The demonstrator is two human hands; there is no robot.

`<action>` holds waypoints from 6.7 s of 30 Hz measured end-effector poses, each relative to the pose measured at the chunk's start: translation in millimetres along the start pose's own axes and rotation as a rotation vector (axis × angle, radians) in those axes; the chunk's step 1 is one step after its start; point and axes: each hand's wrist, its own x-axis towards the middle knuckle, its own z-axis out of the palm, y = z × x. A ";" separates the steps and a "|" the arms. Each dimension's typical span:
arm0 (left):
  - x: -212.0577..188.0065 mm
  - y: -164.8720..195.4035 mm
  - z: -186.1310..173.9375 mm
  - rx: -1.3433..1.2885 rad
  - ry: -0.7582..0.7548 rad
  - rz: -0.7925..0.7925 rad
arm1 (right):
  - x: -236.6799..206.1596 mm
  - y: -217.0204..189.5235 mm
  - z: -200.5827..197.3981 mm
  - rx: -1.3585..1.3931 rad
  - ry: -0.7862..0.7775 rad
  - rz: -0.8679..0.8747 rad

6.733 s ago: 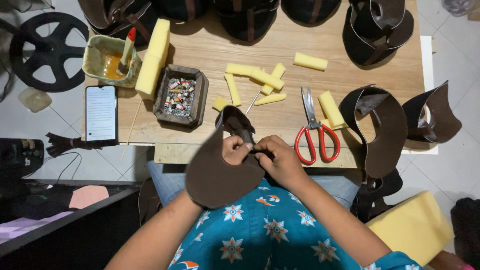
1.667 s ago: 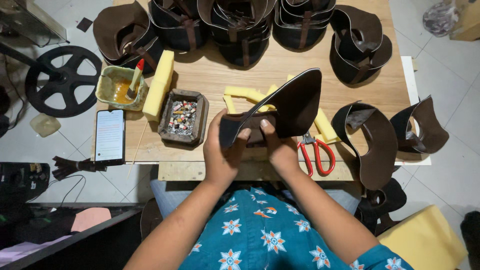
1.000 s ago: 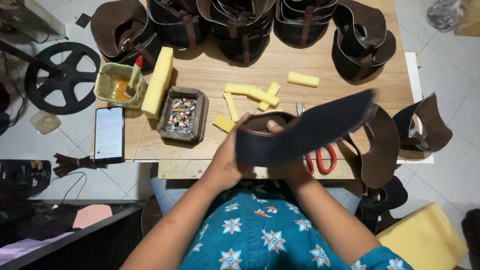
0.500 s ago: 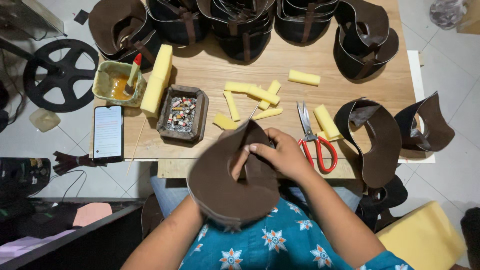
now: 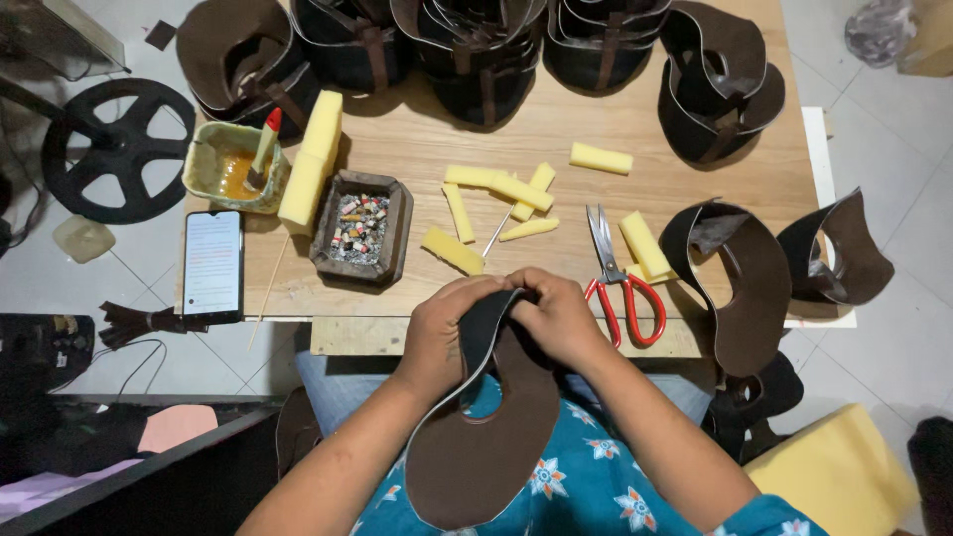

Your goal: The person stuffs yellow foam pieces into the toe of a brown shoe upper, pressing them in by hand and using a thin metal rod to push the foam deeper inside. They turn the upper over to work from other angles, then set the finished upper with a stack of completed uppers on the table.

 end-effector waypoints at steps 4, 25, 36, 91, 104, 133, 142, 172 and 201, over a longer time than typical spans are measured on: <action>1.6 -3.4 -2.4 0.056 0.010 0.031 | -4.2 2.9 4.2 -0.049 0.031 0.116; 8.1 -13.6 -16.7 -0.080 0.232 -0.410 | 0.7 -0.1 -21.9 0.527 -0.016 0.201; -6.7 -77.9 6.9 -0.654 0.021 -0.581 | -25.1 -28.6 -32.7 0.110 -0.259 -0.151; -25.4 -53.9 -6.0 -0.282 0.133 -0.191 | 38.9 -128.7 -22.7 -0.298 -0.030 -0.233; -25.5 -83.6 -5.6 0.191 0.114 -0.217 | 153.3 -158.0 -75.4 -0.815 0.488 -1.028; -35.3 -77.7 2.6 0.304 0.111 -0.161 | -60.4 15.7 -134.0 -0.991 0.820 -0.140; 1.9 -39.7 -5.5 -1.246 -0.490 -0.859 | -82.9 -93.4 -81.0 -0.768 0.442 -0.732; 10.4 -51.0 -25.2 -0.212 -0.018 -0.606 | -59.8 30.3 -80.9 -0.734 0.215 0.329; 85.2 -36.0 -46.5 0.460 0.011 -0.388 | -73.9 62.3 -42.8 0.317 -0.356 0.348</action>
